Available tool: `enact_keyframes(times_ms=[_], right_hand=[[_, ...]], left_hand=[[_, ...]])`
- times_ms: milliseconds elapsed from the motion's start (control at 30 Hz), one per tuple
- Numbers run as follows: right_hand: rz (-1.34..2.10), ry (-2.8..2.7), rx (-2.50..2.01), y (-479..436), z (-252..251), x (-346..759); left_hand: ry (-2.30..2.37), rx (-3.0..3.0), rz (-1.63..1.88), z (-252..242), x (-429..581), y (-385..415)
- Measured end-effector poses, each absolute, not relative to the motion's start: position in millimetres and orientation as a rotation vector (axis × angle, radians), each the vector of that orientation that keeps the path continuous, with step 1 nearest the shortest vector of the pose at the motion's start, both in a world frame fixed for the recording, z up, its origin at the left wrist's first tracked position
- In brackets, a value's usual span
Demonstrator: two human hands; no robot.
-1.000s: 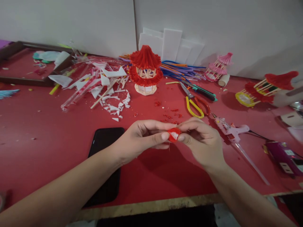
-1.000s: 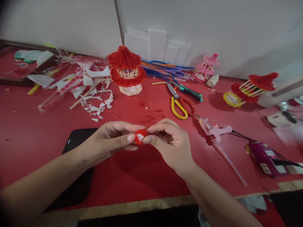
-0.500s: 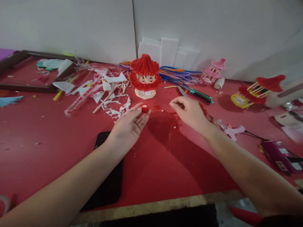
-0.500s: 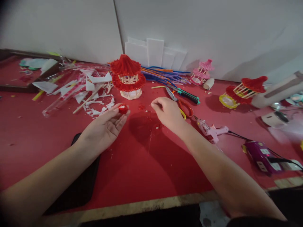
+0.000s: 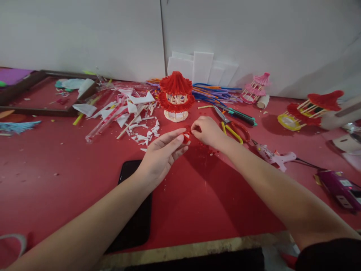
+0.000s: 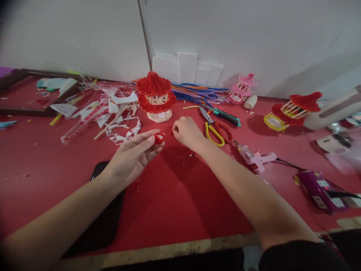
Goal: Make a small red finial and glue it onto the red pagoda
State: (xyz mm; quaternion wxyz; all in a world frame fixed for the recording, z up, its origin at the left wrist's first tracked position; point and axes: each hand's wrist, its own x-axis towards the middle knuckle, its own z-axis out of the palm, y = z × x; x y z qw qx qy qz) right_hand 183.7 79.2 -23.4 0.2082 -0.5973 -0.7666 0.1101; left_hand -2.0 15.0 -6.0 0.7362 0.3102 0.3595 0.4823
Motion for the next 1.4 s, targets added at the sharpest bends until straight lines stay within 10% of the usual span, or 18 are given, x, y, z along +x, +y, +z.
enact_keyframes(times_ms=[667, 1400], right_hand=[[0.267, -1.91, -1.47, 17.8, -9.0, 214.6], [0.431, -1.549, -1.295, -40.1, 4.5, 192.4]], left_hand=[[0.879, 1.62, 1.148, -4.8, -3.2, -0.1], [0.881, 1.335, 1.017, -0.9, 1.4, -4.5]])
